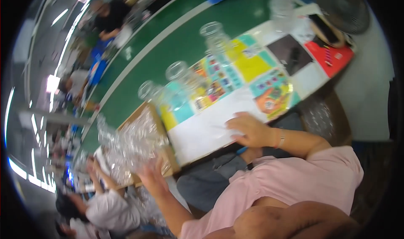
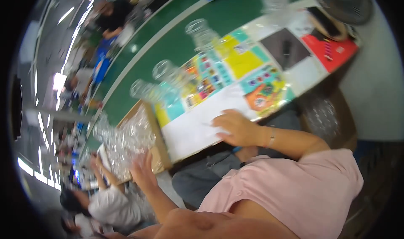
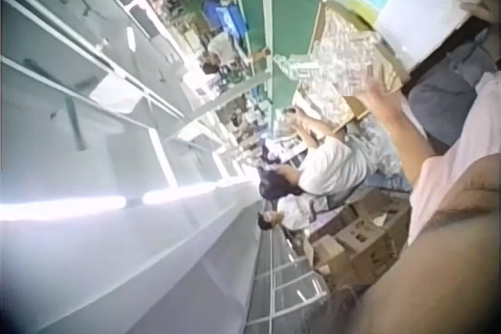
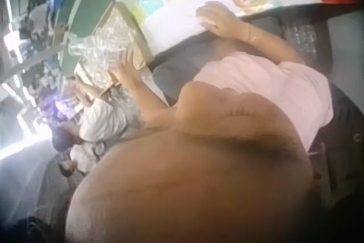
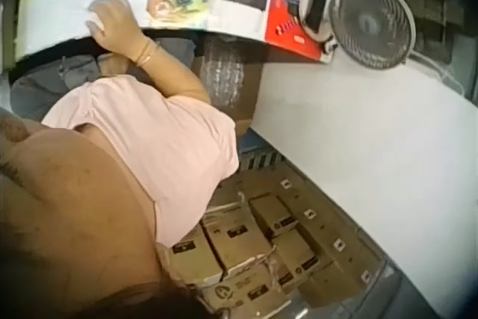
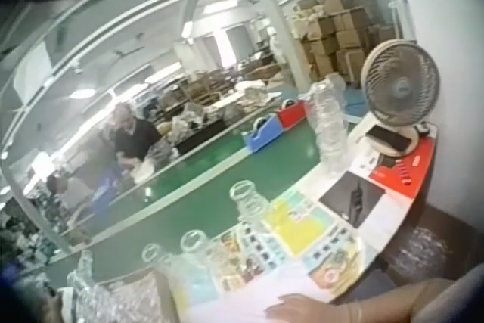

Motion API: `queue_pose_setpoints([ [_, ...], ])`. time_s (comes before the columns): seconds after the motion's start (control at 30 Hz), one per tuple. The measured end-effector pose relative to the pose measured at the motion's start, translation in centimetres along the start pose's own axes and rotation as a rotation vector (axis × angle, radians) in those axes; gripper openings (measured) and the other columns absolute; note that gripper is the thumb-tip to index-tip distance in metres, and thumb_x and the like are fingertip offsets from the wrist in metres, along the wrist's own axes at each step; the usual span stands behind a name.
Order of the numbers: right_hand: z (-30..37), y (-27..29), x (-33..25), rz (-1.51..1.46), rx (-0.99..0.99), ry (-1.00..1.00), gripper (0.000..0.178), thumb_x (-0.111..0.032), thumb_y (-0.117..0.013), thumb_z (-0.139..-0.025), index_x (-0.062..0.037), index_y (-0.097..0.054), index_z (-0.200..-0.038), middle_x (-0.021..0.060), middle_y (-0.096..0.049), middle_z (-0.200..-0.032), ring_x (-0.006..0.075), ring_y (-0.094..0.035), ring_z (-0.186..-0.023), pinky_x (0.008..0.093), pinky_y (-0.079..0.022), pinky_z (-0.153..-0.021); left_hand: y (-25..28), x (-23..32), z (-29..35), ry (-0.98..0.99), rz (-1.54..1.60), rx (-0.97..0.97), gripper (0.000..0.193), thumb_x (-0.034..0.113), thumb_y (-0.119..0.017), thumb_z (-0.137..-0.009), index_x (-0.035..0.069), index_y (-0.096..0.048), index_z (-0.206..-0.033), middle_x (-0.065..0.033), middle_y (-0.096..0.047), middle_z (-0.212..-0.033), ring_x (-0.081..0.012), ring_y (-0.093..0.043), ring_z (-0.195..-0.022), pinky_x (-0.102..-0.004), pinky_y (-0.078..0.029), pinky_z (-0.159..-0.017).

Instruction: Assembling glass lighting fixtures by applying adhesive to small components and inserting them into the fixture bodies.

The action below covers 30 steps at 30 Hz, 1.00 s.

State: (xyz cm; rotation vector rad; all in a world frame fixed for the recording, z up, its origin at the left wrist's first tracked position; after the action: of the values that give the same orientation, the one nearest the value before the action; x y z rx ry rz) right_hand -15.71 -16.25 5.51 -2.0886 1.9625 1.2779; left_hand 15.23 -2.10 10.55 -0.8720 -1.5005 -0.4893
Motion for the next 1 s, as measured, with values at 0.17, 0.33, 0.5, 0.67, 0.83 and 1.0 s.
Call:
queue_pose_setpoints([
  [0.17, -0.7, 0.4, 0.6, 0.029, -0.063, -0.048, 0.025, -0.010, -0.063, -0.070, -0.0039, -0.055, -0.093, 0.0113, -0.059, -0.097, 0.0271, -0.055, -0.091, 0.0469, -0.035, -0.096, 2.8, 3.0, -10.6, -0.031, -0.071, 0.111, 0.055, 0.019, -0.056, -0.086, -0.003, -0.026, -0.126, -0.0177, -0.047, -0.110, -0.0362, -0.051, -0.102, -0.0428, -0.045, -0.090],
  [0.33, -1.2, -0.5, 0.4, 0.096, -0.137, -0.044, 0.020, -0.009, -0.062, -0.070, -0.0042, -0.056, -0.088, 0.0097, -0.060, -0.090, 0.0251, -0.056, -0.085, 0.0468, -0.034, -0.096, 0.7, -1.4, -21.3, 0.290, -0.054, 0.073, 0.040, 0.023, -0.053, -0.087, -0.002, -0.041, -0.115, -0.0175, -0.047, -0.102, -0.0276, -0.053, -0.088, -0.0394, -0.052, -0.078],
  [0.5, -1.0, -0.6, 0.3, 0.147, -0.124, -0.040, 0.016, -0.008, -0.062, -0.068, -0.0048, -0.056, -0.083, 0.0092, -0.059, -0.087, 0.0242, -0.056, -0.082, 0.0468, -0.035, -0.095, -1.3, -7.6, -30.3, 0.317, -0.151, 0.108, 0.039, 0.023, -0.051, -0.088, 0.000, -0.041, -0.118, -0.0150, -0.049, -0.101, -0.0284, -0.054, -0.090, -0.0407, -0.053, -0.072],
  [0.67, -1.3, -1.4, 0.3, 0.154, -0.170, -0.018, 0.019, -0.006, -0.061, -0.067, -0.0038, -0.055, -0.085, 0.0106, -0.059, -0.088, 0.0255, -0.056, -0.083, 0.0474, -0.035, -0.094, -0.1, -12.5, -32.9, 0.232, -0.511, 0.282, 0.054, 0.019, -0.053, -0.084, -0.001, -0.031, -0.129, -0.0240, -0.045, -0.121, -0.0362, -0.048, -0.108, -0.0438, -0.045, -0.086],
  [0.83, -1.7, -1.5, 0.6, 0.111, -0.180, -0.055, 0.020, -0.003, -0.059, -0.068, -0.0019, -0.053, -0.087, 0.0130, -0.058, -0.090, 0.0292, -0.055, -0.085, 0.0492, -0.035, -0.095, 1.0, -9.9, -31.7, -0.115, -0.944, 0.131, 0.057, 0.018, -0.060, -0.077, 0.002, -0.039, -0.127, -0.0296, -0.039, -0.125, -0.0400, -0.036, -0.120, -0.0416, -0.032, -0.099],
  [1.0, -1.9, -1.6, 0.1, 0.154, -0.187, -0.051, 0.018, -0.002, -0.057, -0.070, -0.0008, -0.053, -0.087, 0.0138, -0.058, -0.091, 0.0298, -0.055, -0.086, 0.0497, -0.033, -0.096, 0.3, -3.7, -18.9, -0.341, -1.316, -0.183, 0.043, 0.024, -0.061, -0.079, 0.005, -0.052, -0.116, -0.0261, -0.037, -0.128, -0.0417, -0.037, -0.117, -0.0444, -0.031, -0.098],
])
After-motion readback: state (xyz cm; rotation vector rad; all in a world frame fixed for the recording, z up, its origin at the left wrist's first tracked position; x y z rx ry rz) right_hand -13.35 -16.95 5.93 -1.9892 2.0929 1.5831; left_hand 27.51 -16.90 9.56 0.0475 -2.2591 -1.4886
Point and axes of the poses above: each hand's wrist, its own z-axis away from the middle knuckle, its own y-axis out of the back of the hand, x = y × z, the point moved 7 cm from there along -z, towards the middle knuckle
